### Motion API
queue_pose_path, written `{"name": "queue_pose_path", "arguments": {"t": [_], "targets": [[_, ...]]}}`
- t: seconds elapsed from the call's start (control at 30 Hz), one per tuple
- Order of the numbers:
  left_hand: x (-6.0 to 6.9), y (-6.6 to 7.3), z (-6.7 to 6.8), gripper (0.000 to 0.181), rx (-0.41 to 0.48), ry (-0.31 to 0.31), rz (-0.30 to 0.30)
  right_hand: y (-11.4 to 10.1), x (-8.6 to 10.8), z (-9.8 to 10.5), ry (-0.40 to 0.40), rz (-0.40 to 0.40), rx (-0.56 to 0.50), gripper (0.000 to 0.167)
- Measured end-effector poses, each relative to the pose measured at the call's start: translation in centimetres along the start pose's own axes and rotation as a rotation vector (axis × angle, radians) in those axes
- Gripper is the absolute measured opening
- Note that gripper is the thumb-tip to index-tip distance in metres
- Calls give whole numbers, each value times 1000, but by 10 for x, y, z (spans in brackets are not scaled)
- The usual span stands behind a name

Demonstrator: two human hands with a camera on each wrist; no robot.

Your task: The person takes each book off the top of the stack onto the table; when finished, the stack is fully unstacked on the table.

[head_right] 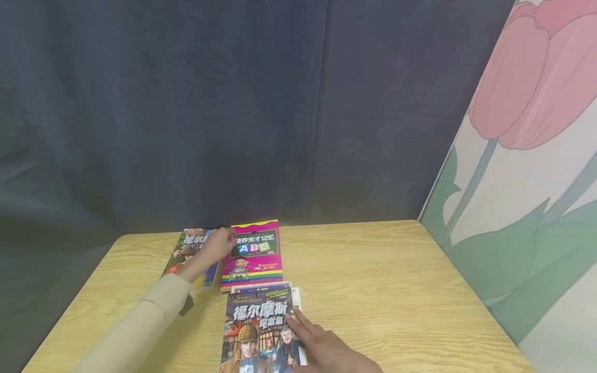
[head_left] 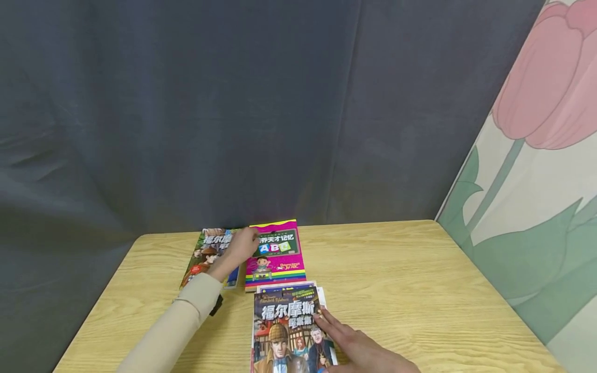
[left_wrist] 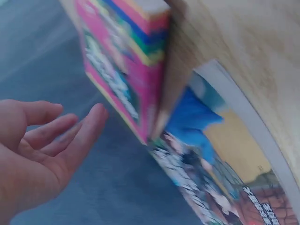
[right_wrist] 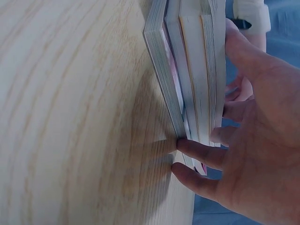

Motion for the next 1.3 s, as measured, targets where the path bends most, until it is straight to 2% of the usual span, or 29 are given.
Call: {"name": "queue_pose_path", "arguments": {"t": [0.07, 0.13, 0.2, 0.27, 0.4, 0.5, 0.57, 0.63, 0.73, 1.03, 1.13, 1.3], "targets": [[15, 4, 5, 22, 37, -22, -25, 0, -1, -1, -1, 17, 13, 91], [37, 8, 8, 25, 75, -50, -38, 0, -2, -3, 1, 34, 30, 91], [64, 10, 10, 26, 94, -57, -68, -1, -2, -4, 7, 46, 39, 91], [96, 11, 10, 29, 116, -62, -68, -2, -3, -4, 13, 54, 38, 91], [156, 5, 4, 43, 172, -92, -16, -4, -1, -3, 22, 40, -18, 91], [183, -5, -8, 57, 253, -199, 76, -5, 0, 0, 21, 14, -52, 91], [192, -11, -17, 65, 295, -290, 122, -6, 1, 1, 20, 2, -66, 90], [195, -16, -26, 72, 331, -377, 161, -7, 1, 2, 18, -11, -94, 90], [198, -18, -32, 76, 352, -443, 176, -7, 0, 0, 29, -21, -129, 90], [199, -15, -29, 74, 399, -442, 206, -11, -6, -4, 50, -53, -196, 90], [200, -14, -30, 71, 387, -427, 185, -13, -7, -5, 42, -60, -215, 90], [204, -13, -29, 68, 371, -416, 142, -17, -4, -6, 45, 5, -169, 92]]}}
Point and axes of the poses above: each hand's wrist, its own x-axis away from the middle knuckle, its own z-axis out of the back of the hand, y = z × x, the point moved 1 cm from there along -x, towards the middle knuckle, and after that the axes turned 10 degrees about z, right-handed, at the moved point
